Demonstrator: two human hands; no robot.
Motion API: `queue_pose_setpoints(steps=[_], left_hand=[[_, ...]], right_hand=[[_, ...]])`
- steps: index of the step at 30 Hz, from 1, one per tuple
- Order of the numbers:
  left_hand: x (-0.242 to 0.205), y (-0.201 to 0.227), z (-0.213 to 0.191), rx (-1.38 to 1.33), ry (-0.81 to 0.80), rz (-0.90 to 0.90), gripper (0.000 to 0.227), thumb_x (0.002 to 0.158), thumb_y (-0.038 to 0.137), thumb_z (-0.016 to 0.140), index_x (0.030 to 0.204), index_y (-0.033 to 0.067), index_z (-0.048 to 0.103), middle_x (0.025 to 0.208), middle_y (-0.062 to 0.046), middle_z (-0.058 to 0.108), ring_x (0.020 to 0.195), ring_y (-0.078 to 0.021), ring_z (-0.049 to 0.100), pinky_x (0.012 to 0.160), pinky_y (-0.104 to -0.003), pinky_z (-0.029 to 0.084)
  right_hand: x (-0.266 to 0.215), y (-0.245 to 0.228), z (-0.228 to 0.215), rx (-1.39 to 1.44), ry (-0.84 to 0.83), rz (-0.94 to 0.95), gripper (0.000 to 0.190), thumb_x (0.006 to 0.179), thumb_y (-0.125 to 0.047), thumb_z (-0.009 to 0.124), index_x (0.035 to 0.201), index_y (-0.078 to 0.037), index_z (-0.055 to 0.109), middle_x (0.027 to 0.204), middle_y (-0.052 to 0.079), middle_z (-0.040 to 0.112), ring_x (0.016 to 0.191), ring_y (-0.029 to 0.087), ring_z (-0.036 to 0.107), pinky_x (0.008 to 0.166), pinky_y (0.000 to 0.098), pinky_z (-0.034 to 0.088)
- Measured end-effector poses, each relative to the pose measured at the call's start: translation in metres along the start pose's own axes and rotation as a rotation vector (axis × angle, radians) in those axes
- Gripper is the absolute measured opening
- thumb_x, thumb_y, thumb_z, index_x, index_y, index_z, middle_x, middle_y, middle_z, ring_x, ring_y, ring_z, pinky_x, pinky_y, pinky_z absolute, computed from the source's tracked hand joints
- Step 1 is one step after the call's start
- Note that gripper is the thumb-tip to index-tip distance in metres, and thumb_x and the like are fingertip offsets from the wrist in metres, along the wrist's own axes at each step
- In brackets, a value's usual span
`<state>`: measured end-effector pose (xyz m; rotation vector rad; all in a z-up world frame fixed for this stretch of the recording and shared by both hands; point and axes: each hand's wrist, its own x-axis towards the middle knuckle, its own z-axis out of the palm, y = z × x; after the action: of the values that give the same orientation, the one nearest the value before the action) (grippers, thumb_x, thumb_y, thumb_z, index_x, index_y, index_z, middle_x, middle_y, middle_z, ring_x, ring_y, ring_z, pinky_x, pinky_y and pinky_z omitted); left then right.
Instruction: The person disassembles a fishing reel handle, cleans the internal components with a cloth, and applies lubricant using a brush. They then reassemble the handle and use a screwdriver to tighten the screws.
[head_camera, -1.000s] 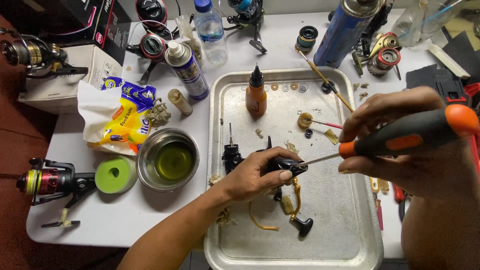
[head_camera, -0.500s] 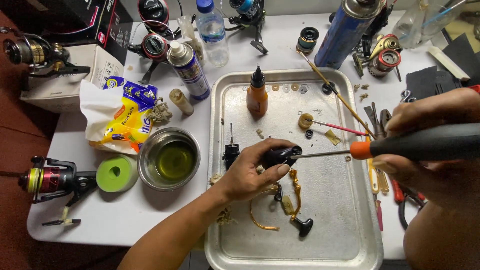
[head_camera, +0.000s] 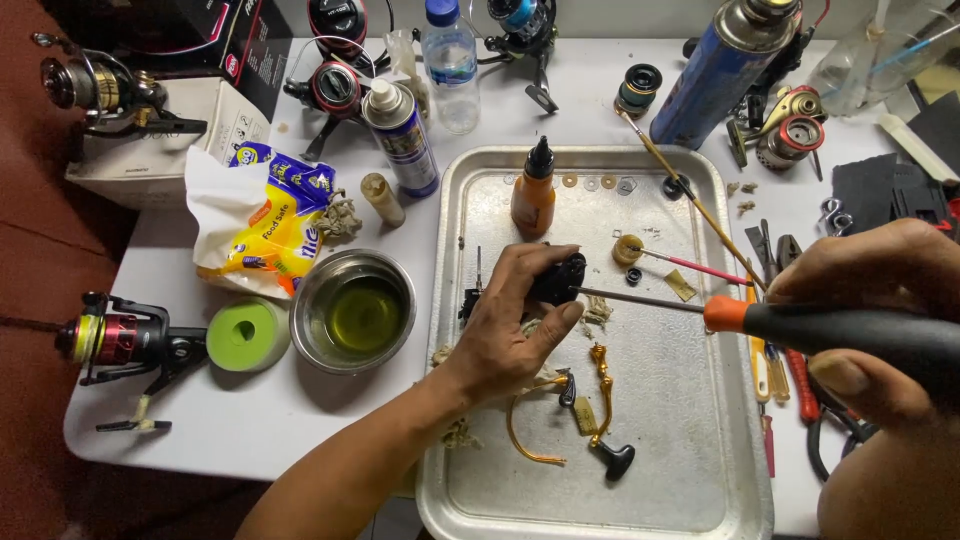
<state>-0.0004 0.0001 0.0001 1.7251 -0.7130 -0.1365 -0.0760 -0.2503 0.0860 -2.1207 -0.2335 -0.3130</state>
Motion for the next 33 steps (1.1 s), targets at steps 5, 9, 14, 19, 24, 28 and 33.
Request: queue_pose_setpoints(steps=[5, 9, 14, 19, 24, 28, 33], left_hand=[[0.001, -0.005, -0.002, -0.054, 0.081, 0.033, 0.041, 0.092, 0.035, 0.041, 0.125, 0.0108, 0.036, 0.116, -0.015, 0.038, 0.092, -0.0239, 0.052, 0.072, -0.031, 0.055], [0.002, -0.007, -0.005, 0.011, 0.194, 0.095, 0.038, 0.093, 0.032, 0.039, 0.122, 0.008, 0.041, 0.115, -0.014, 0.041, 0.103, -0.0235, 0.05, 0.086, -0.033, 0.049], [0.002, -0.011, -0.01, 0.123, 0.268, 0.143, 0.036, 0.092, 0.029, 0.041, 0.123, 0.0108, 0.04, 0.116, -0.016, 0.038, 0.107, -0.0271, 0.047, 0.087, -0.036, 0.048], [0.004, -0.008, -0.016, 0.24, 0.37, 0.244, 0.032, 0.092, 0.025, 0.044, 0.121, 0.0113, 0.041, 0.112, -0.016, 0.04, 0.103, -0.0283, 0.048, 0.081, -0.036, 0.05], [0.004, -0.005, -0.021, 0.388, 0.45, 0.353, 0.031, 0.089, 0.018, 0.047, 0.119, 0.0092, 0.042, 0.11, -0.017, 0.039, 0.101, -0.0297, 0.047, 0.084, -0.039, 0.047], [0.003, -0.006, -0.023, 0.431, 0.462, 0.377, 0.033, 0.088, 0.016, 0.049, 0.12, 0.0096, 0.041, 0.112, -0.019, 0.039, 0.104, -0.0317, 0.047, 0.087, -0.04, 0.047], [0.005, -0.007, -0.028, 0.454, 0.483, 0.386, 0.032, 0.088, 0.016, 0.049, 0.119, 0.009, 0.041, 0.112, -0.019, 0.038, 0.103, -0.0304, 0.048, 0.082, -0.038, 0.05]], right_hand=[[-0.001, 0.012, -0.002, -0.033, -0.046, -0.069, 0.039, 0.065, -0.013, 0.062, 0.1, -0.002, 0.047, 0.086, 0.015, 0.065, 0.062, 0.016, 0.065, 0.059, 0.0211, 0.049], [-0.002, 0.018, -0.006, -0.223, -0.103, -0.129, 0.044, 0.061, -0.012, 0.071, 0.102, -0.006, 0.055, 0.096, 0.013, 0.068, 0.082, 0.019, 0.069, 0.078, 0.0266, 0.054], [0.0, 0.004, 0.003, -0.27, -0.141, -0.286, 0.036, 0.069, -0.011, 0.066, 0.102, -0.013, 0.052, 0.108, 0.01, 0.067, 0.096, 0.018, 0.069, 0.085, 0.0291, 0.053], [0.001, -0.007, 0.012, -0.33, -0.144, -0.379, 0.024, 0.074, -0.012, 0.063, 0.096, -0.015, 0.054, 0.109, 0.01, 0.065, 0.093, 0.019, 0.068, 0.079, 0.0295, 0.052], [-0.015, -0.007, 0.016, -0.311, -0.027, 0.026, 0.038, 0.069, -0.012, 0.066, 0.106, -0.004, 0.058, 0.097, 0.009, 0.067, 0.077, 0.015, 0.066, 0.07, 0.0228, 0.051], [-0.014, -0.007, 0.024, -0.207, 0.063, 0.183, 0.03, 0.079, -0.014, 0.058, 0.104, 0.001, 0.061, 0.089, 0.011, 0.068, 0.073, 0.015, 0.065, 0.066, 0.0225, 0.045], [-0.009, -0.002, 0.027, -0.322, 0.045, 0.027, 0.048, 0.062, -0.016, 0.078, 0.103, -0.005, 0.055, 0.079, 0.004, 0.061, 0.058, 0.011, 0.056, 0.059, 0.022, 0.043]])
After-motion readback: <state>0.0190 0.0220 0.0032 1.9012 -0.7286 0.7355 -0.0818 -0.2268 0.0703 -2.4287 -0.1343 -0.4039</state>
